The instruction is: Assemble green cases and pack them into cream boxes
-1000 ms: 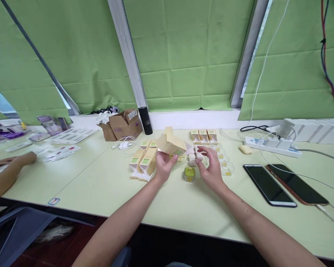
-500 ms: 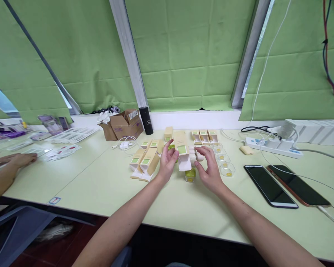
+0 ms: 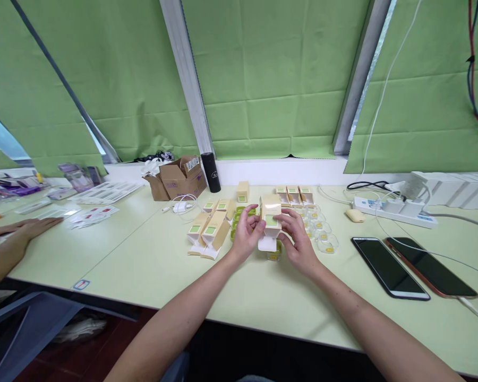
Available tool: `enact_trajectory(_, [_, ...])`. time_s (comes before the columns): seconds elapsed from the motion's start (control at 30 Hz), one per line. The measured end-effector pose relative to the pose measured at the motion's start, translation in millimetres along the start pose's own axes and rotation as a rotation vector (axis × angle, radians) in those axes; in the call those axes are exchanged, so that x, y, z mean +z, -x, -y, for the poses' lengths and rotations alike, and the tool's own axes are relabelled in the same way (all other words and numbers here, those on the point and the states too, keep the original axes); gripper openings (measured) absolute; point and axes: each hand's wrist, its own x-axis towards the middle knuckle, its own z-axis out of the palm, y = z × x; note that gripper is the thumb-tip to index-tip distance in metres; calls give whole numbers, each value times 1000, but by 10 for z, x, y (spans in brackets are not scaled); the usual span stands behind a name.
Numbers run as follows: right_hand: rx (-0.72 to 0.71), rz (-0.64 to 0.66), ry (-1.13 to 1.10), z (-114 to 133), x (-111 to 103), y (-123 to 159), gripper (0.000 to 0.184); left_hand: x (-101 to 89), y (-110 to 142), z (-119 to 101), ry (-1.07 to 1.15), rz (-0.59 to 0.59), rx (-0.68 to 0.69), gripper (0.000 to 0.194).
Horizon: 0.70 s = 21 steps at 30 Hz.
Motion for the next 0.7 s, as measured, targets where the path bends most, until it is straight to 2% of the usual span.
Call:
enact_trajectory(0.3, [83,-18,-207,-71,-4,-28,28,-17,41,-23,-148,43,83,64])
enact_trajectory(0.5, [97,-71,-215,-37,-18,-59,29,-68,36,-52,-378,-32,244,45])
enact_trajectory(0.7, [111,-79,-197,-62,-30,-52,33,-72,58,-69,-385,61,303,47])
